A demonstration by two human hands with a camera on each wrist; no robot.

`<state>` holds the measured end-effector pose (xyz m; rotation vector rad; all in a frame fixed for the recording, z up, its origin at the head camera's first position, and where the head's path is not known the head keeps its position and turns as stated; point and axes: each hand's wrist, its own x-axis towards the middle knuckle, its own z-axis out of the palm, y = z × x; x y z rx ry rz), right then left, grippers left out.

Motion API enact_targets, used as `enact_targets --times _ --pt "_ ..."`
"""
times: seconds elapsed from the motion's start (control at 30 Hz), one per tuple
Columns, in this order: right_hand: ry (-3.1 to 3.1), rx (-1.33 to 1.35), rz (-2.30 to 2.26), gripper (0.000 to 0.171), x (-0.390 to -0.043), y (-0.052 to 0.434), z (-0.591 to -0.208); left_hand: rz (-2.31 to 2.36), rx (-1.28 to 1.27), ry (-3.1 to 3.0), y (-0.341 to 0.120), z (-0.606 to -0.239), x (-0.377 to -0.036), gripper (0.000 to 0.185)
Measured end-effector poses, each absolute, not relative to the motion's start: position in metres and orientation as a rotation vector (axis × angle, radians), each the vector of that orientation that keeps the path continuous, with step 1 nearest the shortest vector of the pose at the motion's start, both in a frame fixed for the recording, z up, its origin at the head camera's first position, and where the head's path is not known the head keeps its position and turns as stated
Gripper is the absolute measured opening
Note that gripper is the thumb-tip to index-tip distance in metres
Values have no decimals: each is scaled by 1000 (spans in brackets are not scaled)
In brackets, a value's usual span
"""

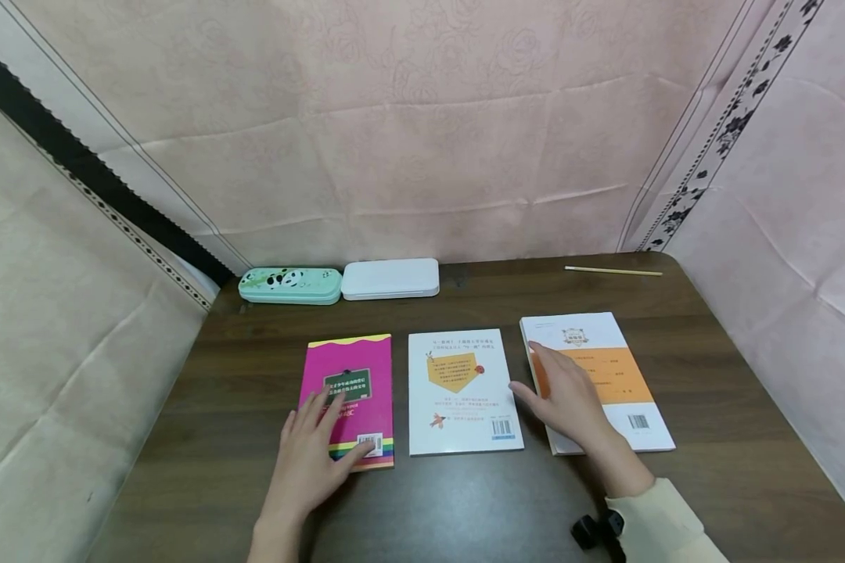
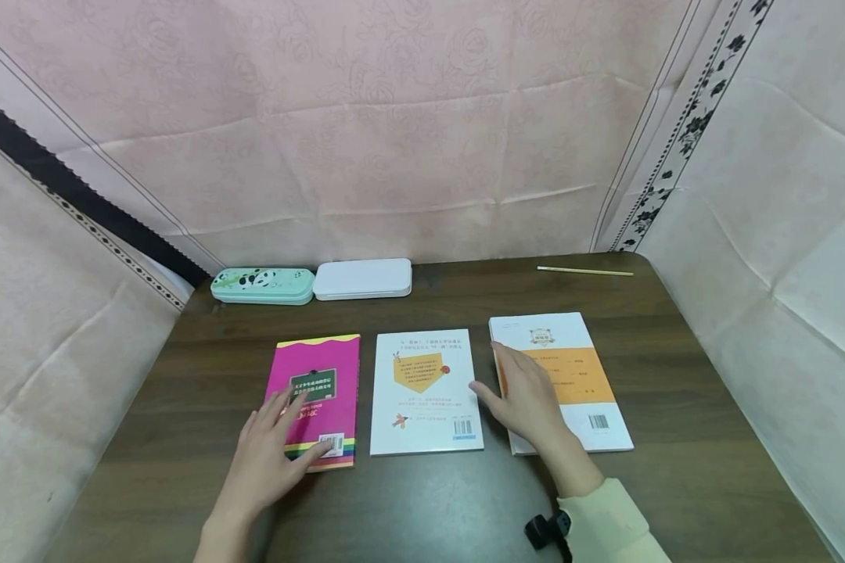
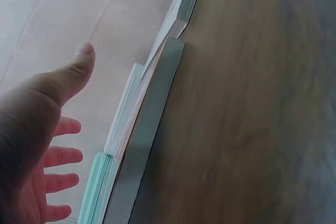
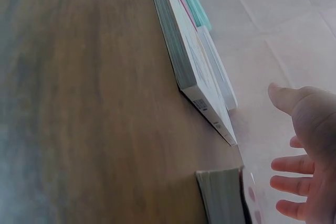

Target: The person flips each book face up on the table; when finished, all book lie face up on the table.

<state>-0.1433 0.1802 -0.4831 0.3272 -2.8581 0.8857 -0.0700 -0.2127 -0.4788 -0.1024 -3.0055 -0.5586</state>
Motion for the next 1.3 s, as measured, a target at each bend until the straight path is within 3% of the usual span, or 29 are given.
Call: enact_targets --times 1.0,1.3 --pt "-2918 452 892 77 -178 145 -490 -837 124 -3136 -252 -488 -48 117" --pt "-2930 515 928 73 -192 130 -493 -896 34 -3058 -258 -492 -46 98"
